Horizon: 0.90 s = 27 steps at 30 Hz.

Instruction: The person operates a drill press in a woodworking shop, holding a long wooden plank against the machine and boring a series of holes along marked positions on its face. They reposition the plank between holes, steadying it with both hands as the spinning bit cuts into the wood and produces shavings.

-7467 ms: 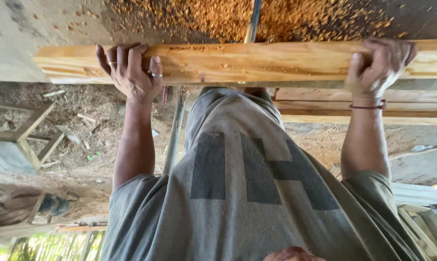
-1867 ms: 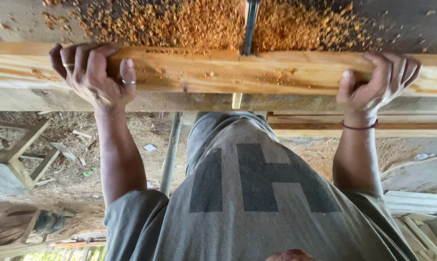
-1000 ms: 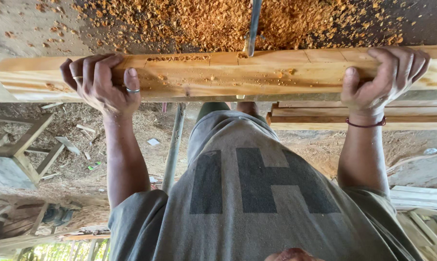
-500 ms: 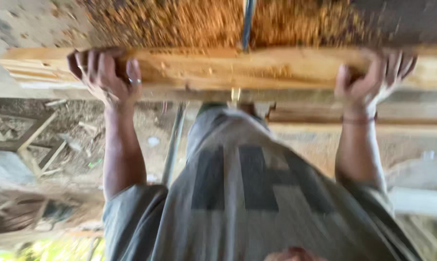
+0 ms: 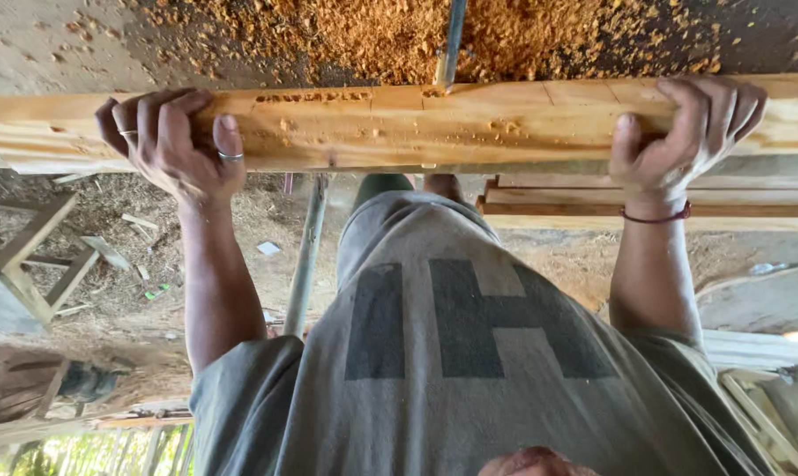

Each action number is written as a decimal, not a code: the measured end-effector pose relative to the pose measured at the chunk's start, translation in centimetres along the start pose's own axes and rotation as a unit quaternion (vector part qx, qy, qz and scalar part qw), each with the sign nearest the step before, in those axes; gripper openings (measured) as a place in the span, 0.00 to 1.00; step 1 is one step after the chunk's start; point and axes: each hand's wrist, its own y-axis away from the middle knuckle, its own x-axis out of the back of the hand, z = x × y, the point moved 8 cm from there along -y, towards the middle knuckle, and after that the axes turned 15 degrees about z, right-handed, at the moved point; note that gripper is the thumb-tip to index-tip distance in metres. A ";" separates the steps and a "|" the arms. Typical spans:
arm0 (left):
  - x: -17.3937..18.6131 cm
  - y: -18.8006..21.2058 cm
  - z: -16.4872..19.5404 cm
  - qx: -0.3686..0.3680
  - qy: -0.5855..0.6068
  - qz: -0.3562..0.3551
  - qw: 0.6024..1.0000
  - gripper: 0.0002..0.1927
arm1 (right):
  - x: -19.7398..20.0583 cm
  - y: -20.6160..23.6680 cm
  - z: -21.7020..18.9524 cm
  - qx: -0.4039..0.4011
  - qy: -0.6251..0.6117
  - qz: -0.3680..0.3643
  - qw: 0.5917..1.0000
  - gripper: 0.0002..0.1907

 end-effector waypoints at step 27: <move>0.6 -2.2 1.4 -0.011 0.007 0.000 1.000 0.28 | -0.6 -0.1 0.6 0.011 0.007 0.017 1.000 0.25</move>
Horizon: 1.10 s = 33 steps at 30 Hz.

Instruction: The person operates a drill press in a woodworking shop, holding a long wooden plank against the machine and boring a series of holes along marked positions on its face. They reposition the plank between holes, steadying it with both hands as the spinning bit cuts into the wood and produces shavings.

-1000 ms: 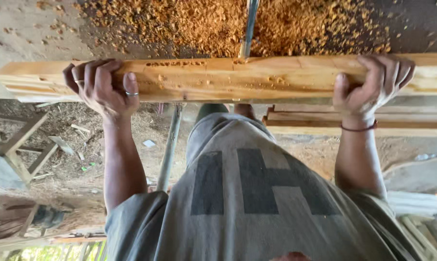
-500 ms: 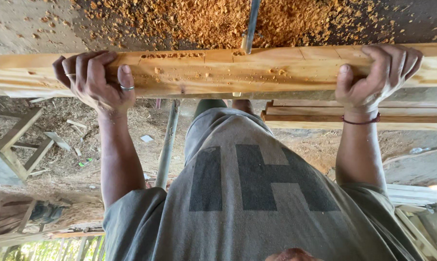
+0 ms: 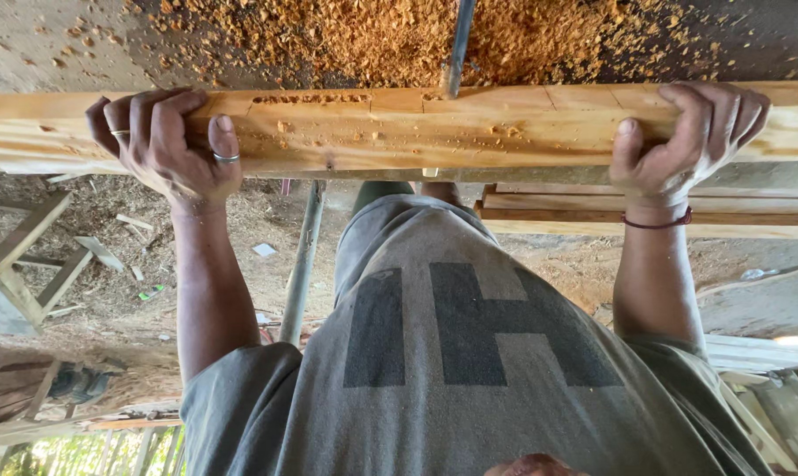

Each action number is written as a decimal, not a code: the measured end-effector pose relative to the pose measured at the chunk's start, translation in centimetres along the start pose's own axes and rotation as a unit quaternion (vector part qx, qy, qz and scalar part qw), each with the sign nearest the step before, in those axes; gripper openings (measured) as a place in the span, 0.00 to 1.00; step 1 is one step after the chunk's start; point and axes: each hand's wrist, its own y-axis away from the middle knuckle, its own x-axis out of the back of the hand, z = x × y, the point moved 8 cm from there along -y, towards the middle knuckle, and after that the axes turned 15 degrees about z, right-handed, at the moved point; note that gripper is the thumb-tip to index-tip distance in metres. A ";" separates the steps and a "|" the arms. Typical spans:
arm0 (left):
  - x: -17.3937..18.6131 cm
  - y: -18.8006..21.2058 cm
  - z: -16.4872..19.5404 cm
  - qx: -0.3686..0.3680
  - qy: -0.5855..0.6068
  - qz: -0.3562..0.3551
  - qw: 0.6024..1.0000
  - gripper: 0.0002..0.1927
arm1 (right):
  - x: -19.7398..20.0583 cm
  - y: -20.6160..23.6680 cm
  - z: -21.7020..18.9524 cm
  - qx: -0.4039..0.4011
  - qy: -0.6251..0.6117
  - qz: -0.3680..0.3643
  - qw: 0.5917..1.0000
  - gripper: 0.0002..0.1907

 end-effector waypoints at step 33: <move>-0.1 -2.7 -0.1 -0.021 0.014 -0.004 1.000 0.27 | 0.7 -1.6 -1.5 -0.030 -0.007 -0.029 0.999 0.23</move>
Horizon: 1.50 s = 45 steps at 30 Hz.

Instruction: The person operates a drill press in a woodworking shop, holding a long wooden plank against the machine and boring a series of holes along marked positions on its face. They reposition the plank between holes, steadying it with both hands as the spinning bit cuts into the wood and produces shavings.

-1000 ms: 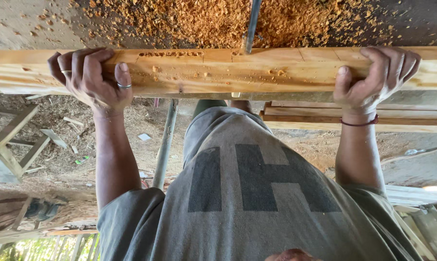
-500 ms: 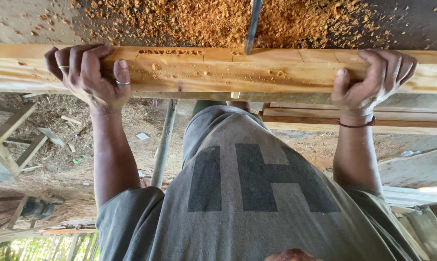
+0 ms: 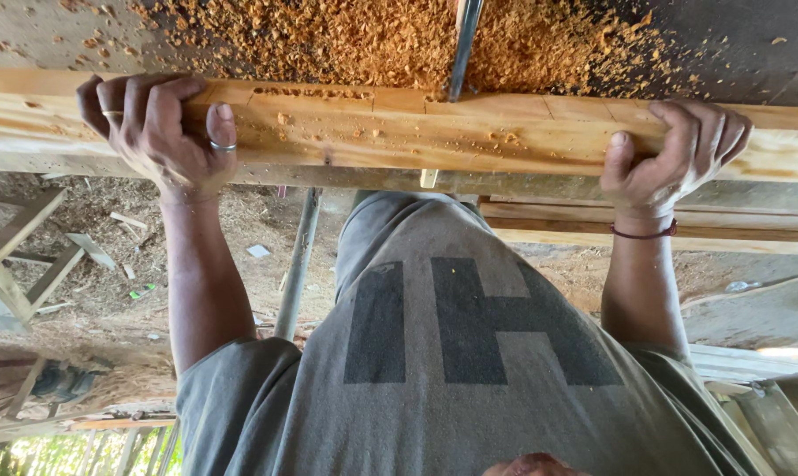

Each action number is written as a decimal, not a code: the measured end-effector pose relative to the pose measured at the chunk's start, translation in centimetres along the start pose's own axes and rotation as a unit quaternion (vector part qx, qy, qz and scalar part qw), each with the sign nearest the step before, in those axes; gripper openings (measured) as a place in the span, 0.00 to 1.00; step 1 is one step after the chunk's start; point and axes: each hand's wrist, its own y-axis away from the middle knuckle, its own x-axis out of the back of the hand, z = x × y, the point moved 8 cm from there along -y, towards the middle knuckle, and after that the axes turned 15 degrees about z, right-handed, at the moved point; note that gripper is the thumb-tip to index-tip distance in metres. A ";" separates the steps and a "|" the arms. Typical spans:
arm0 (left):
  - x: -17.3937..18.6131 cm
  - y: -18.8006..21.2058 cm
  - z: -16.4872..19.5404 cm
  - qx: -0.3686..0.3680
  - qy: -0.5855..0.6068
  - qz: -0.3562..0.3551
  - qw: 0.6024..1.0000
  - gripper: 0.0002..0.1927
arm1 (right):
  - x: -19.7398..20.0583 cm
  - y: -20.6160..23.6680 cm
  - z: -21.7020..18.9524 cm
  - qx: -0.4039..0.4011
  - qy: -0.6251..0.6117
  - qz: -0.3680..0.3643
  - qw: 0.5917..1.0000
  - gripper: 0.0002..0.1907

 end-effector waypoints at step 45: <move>1.6 2.2 -0.2 0.021 -0.002 -0.010 1.000 0.27 | 0.5 1.2 -1.1 -0.011 0.005 -0.008 1.000 0.26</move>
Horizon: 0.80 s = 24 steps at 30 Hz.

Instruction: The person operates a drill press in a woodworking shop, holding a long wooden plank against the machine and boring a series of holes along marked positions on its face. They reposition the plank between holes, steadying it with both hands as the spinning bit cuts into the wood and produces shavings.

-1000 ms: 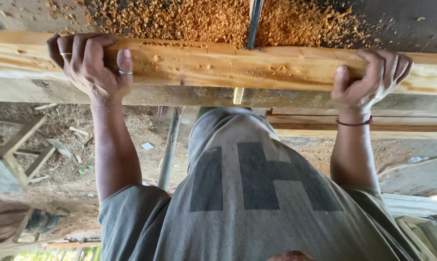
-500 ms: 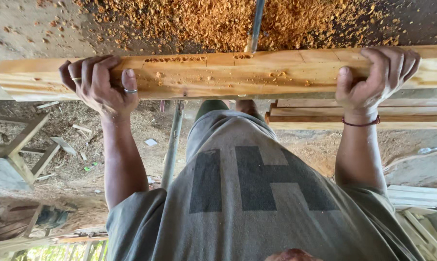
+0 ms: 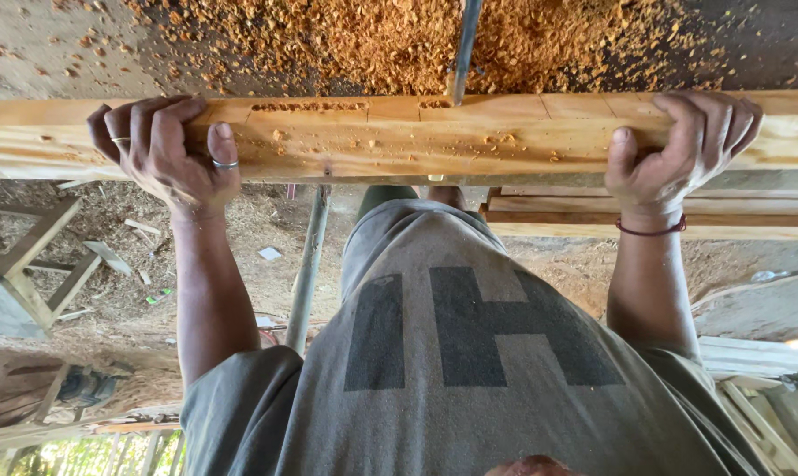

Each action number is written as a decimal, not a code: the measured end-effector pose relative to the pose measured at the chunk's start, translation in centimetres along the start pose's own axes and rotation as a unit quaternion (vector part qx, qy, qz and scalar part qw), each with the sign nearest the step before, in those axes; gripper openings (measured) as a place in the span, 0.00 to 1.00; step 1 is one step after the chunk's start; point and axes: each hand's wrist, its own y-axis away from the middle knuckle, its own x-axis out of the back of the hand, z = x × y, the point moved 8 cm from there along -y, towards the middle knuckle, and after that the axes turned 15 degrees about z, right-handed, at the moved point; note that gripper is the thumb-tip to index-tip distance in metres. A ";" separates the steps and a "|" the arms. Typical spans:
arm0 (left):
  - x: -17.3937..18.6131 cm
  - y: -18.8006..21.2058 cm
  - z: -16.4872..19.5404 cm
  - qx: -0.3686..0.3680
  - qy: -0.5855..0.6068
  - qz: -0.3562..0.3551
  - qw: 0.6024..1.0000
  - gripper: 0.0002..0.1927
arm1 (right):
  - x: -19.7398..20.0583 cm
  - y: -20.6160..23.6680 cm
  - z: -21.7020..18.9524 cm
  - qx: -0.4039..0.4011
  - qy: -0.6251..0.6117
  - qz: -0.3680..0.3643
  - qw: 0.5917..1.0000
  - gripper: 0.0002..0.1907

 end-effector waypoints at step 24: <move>-0.1 -0.8 0.2 -0.010 0.000 -0.008 1.000 0.25 | 0.3 -0.5 -0.2 0.023 -0.013 0.011 1.000 0.23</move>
